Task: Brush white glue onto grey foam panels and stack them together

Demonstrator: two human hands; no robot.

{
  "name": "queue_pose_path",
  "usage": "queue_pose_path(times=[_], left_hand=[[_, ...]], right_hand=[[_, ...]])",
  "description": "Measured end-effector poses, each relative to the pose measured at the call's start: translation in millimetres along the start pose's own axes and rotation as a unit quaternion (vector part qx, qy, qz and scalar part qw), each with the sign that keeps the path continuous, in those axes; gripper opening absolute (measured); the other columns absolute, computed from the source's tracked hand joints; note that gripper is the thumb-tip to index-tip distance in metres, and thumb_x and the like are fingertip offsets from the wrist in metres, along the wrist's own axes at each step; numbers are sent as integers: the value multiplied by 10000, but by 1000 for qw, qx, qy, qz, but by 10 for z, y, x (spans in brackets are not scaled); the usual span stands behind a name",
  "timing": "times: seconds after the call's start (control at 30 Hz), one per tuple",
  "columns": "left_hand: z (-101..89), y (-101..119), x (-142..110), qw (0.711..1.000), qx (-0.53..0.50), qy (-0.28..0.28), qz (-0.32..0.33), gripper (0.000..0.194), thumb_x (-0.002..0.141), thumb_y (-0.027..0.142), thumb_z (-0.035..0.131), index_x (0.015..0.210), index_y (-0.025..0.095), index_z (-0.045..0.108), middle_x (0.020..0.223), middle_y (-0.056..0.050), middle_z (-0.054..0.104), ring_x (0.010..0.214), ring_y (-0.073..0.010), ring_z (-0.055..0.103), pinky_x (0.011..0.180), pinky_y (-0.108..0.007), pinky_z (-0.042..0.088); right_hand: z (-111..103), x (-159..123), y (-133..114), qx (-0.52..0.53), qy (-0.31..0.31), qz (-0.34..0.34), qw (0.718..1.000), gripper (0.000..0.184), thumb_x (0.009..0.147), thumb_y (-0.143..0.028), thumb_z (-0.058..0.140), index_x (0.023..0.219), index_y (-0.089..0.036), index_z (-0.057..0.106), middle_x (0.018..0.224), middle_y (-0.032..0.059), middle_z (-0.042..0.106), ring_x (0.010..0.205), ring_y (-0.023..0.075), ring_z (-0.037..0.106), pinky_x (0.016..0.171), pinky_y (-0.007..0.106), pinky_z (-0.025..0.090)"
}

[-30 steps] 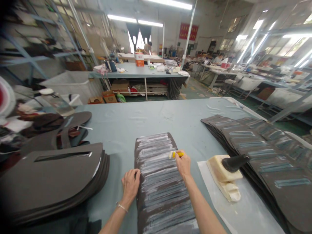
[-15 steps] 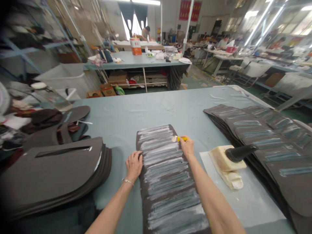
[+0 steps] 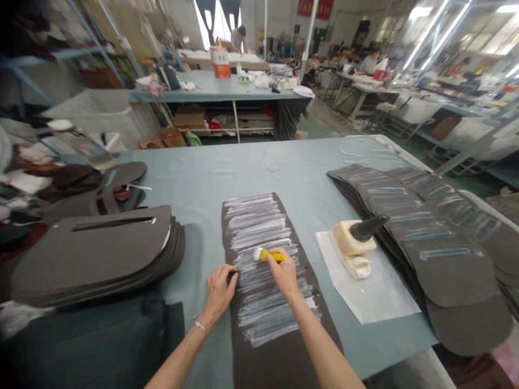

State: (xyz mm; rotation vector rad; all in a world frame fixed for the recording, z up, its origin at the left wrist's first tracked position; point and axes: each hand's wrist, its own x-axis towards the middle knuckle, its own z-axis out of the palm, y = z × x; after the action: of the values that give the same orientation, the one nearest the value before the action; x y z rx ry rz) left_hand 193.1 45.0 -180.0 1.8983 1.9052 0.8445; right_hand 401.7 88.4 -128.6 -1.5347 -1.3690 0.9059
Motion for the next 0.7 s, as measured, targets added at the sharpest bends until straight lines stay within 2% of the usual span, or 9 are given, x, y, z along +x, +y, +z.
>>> queue_pose_path(times=[0.07, 0.1, 0.17, 0.3, 0.37, 0.47, 0.57, 0.63, 0.7], left_hand=[[41, 94, -204, 999, 32, -1, 16, 208, 874, 276, 436, 1032, 247, 568, 1070, -67, 604, 1059, -232, 525, 934, -428, 356], [54, 120, -268, 999, 43, 0, 22, 223, 878, 262, 426, 1055, 250, 561, 1095, -72, 601, 1074, -233, 519, 943, -431, 344], [65, 145, -335, 998, 55, 3, 25, 250, 888, 243, 397, 1085, 256, 550, 1120, -75, 599, 1082, -231, 517, 946, -430, 333], [54, 158, -355, 998, 54, 5, 28, 268, 900, 239, 367, 1098, 258, 547, 1136, -72, 597, 1100, -227, 511, 952, -430, 328], [43, 148, -351, 998, 49, 2, 28, 265, 896, 242, 380, 1100, 255, 550, 1153, -73, 591, 1116, -228, 503, 960, -435, 325], [12, 94, -336, 1000, 17, -10, 10, 255, 893, 261, 393, 1082, 251, 564, 1141, -69, 597, 1101, -224, 515, 944, -425, 354], [-38, 35, -347, 999, -42, -13, -14, 257, 897, 280, 380, 1069, 238, 566, 1092, -62, 611, 1047, -208, 547, 900, -393, 400], [-68, 42, -406, 999, -46, 1, -22, 247, 895, 285, 382, 1047, 234, 570, 1060, -61, 614, 1024, -210, 553, 893, -392, 403], [-81, 98, -509, 1000, -19, 9, -14, 227, 890, 278, 394, 1019, 235, 576, 1034, -61, 612, 1018, -219, 547, 897, -401, 389]], right_hand=[[225, -116, -48, 1, -61, -39, 997, 240, 772, -397, 522, 847, -215, 658, 693, -12, 628, 598, 129, 536, 576, 227, 417], [267, -125, -38, -4, -73, -47, 996, 228, 763, -385, 523, 832, -219, 663, 698, -16, 631, 601, 126, 536, 582, 226, 417], [167, -55, 52, -18, -54, -34, 998, 236, 735, -389, 531, 813, -212, 666, 664, -21, 623, 576, 125, 527, 568, 226, 410], [-527, 233, 356, -67, 81, 43, 994, 341, 681, -442, 533, 830, -161, 655, 536, -28, 563, 495, 134, 493, 518, 239, 381], [-874, 299, 453, -112, 140, 51, 982, 376, 676, -466, 521, 834, -150, 650, 540, -19, 565, 502, 138, 489, 529, 247, 373], [-1160, 202, 471, -151, 181, 32, 971, 397, 695, -490, 503, 838, -147, 644, 566, -3, 579, 532, 144, 491, 555, 255, 370], [-1149, -55, 392, -126, 186, 30, 974, 406, 707, -500, 508, 852, -143, 637, 569, -1, 577, 534, 145, 497, 554, 252, 376], [-998, -260, 313, -102, 176, 34, 979, 398, 713, -497, 520, 859, -145, 636, 579, -2, 578, 527, 141, 497, 543, 247, 377], [-761, -461, 228, -79, 142, 25, 986, 375, 731, -487, 521, 864, -157, 638, 614, 1, 591, 534, 136, 500, 540, 242, 381]])
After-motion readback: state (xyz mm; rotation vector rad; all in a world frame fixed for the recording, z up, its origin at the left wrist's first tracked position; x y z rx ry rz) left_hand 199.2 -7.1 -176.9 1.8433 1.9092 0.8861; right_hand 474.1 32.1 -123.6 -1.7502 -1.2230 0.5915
